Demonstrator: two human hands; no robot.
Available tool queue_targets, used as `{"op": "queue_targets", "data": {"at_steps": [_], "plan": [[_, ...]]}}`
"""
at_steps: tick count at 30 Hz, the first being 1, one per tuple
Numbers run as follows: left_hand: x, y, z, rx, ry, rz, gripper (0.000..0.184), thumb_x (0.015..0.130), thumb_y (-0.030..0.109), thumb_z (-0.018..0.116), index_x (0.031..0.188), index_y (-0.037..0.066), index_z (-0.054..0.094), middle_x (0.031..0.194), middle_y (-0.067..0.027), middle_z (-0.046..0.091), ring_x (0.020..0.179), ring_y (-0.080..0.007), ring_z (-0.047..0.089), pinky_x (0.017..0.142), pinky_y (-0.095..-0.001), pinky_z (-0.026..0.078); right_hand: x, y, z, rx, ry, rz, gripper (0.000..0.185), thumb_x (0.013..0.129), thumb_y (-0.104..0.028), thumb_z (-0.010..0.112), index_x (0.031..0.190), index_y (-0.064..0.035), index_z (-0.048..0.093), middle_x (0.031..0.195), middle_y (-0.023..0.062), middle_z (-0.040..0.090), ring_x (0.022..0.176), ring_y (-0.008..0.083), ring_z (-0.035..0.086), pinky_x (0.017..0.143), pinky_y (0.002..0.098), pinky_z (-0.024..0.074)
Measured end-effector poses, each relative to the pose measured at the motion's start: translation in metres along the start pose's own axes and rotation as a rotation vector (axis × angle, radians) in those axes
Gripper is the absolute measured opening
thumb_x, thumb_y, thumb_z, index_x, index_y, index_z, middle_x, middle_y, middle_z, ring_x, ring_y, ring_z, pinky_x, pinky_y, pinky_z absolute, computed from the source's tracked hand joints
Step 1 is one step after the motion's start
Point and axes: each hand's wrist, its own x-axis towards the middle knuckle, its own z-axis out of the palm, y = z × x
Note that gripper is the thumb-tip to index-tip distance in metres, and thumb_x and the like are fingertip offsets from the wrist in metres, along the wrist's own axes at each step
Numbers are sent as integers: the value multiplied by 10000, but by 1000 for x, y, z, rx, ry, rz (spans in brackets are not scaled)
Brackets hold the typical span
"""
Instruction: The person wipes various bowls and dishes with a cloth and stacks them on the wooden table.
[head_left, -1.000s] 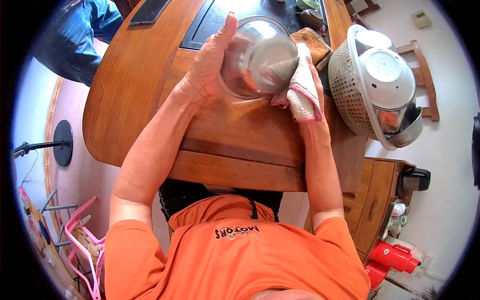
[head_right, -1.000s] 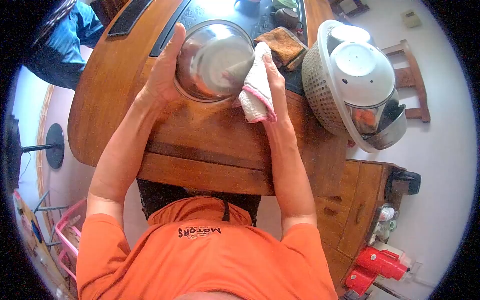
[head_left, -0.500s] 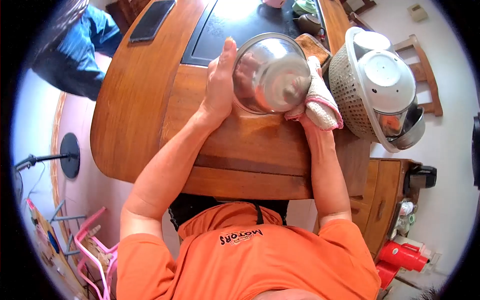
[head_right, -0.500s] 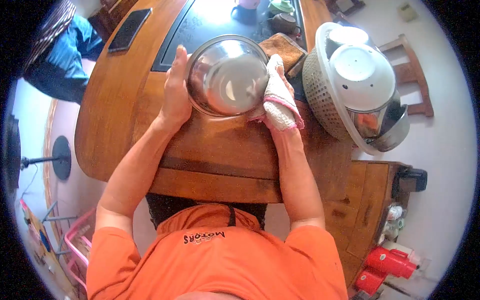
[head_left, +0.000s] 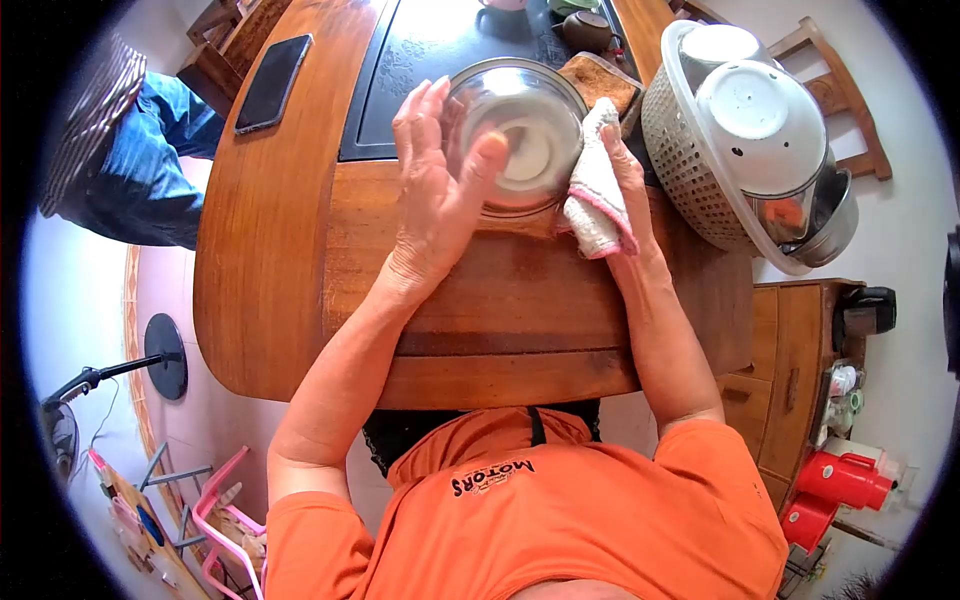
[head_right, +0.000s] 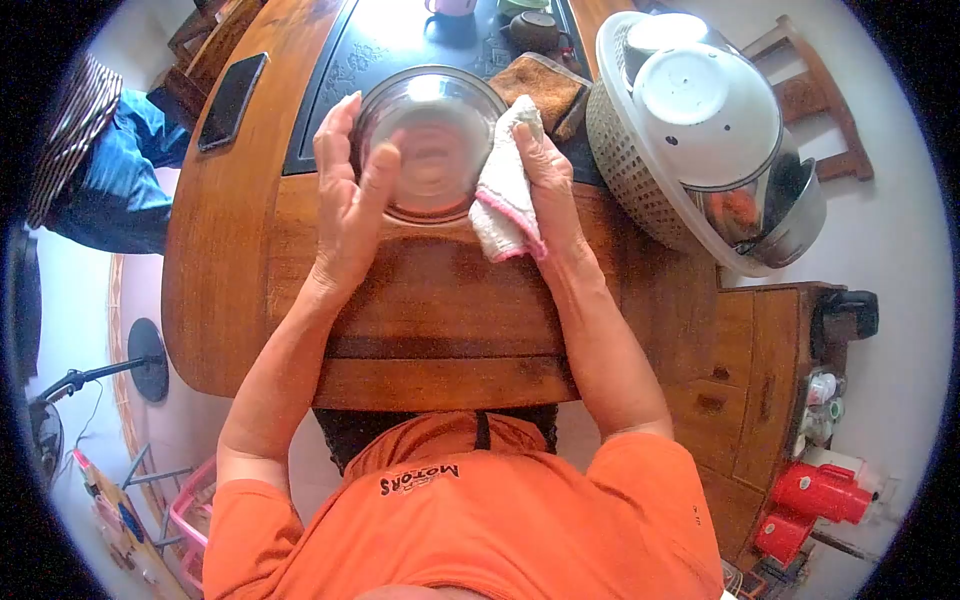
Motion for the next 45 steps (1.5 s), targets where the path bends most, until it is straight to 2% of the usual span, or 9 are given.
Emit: {"op": "queue_targets", "data": {"at_steps": [2, 6, 13, 23, 33, 35, 40, 42, 45], "plan": [[-1, -4, 1, 323, -10, 174, 992, 856, 657, 687, 1509, 5, 322, 1533, -271, 232, 1416, -408, 317, 1153, -515, 339, -2, -1, 3, -8, -16, -18, 494, 1000, -410, 628, 1291, -16, 563, 1174, 114, 651, 1066, 194, 642, 953, 355, 529], [1, -6, 0, 325, 17, 396, 1017, 750, 466, 866, 1506, 23, 351, 1540, -288, 237, 1395, -442, 335, 1130, -529, 339, -4, -9, 12, 122, -31, -1, 322, 1039, -285, 589, 1231, -27, 580, 1039, 60, 679, 891, 120, 678, 788, 271, 584], [-2, 15, -2, 521, -105, 597, 1035, 691, 530, 878, 1502, 94, 404, 1535, -279, 297, 1412, -446, 326, 1142, -556, 317, 3, -4, 10, 149, 31, 24, 301, 1029, -278, 608, 1180, -18, 589, 999, 74, 680, 842, 125, 689, 702, 257, 595], [-6, 21, 2, 617, -217, 390, 1062, 641, 465, 921, 1496, 86, 418, 1483, -244, 375, 1359, -442, 408, 1053, -529, 468, -8, -26, 9, 5, -86, -25, 228, 1006, -225, 644, 1093, -14, 633, 878, 51, 714, 706, 100, 706, 612, 232, 596], [4, 10, -9, 339, -138, 324, 1075, 676, 549, 872, 1505, 66, 386, 1402, -193, 455, 1212, -368, 567, 949, -454, 557, -2, -21, 0, 109, -80, -19, 425, 1024, -405, 584, 1148, 0, 622, 921, 98, 701, 757, 159, 707, 680, 291, 607], [8, 12, -15, -8, -117, -29, 1061, 726, 582, 817, 1520, 54, 353, 1399, -170, 467, 1220, -311, 566, 941, -410, 565, 4, -17, -3, 135, 57, -31, 473, 1025, -450, 546, 1164, 1, 586, 896, 118, 685, 733, 203, 697, 584, 312, 592], [16, 6, -24, -540, -56, -302, 711, 935, 576, 561, 1439, 86, 461, 1262, -99, 606, 1187, -206, 595, 993, -370, 539, 3, -18, 7, 151, 220, -31, 316, 976, -263, 560, 1180, -21, 567, 993, 127, 663, 871, 218, 694, 755, 367, 598], [15, 4, -28, -1112, -126, -513, 610, 1001, 585, 453, 1379, 111, 517, 1284, -70, 612, 1186, -184, 605, 1013, -388, 535, -2, -20, 7, 74, 162, -111, 333, 917, -191, 556, 1195, -8, 538, 1010, 123, 643, 878, 214, 673, 791, 367, 588], [10, 9, -14, -970, -7, -567, 645, 1006, 626, 421, 1366, 104, 532, 1307, -62, 609, 1202, -201, 602, 1017, -407, 536, -6, -23, 12, -22, 92, -251, 468, 821, -100, 571, 1262, 26, 477, 1059, 124, 621, 919, 210, 646, 842, 349, 572]]}}
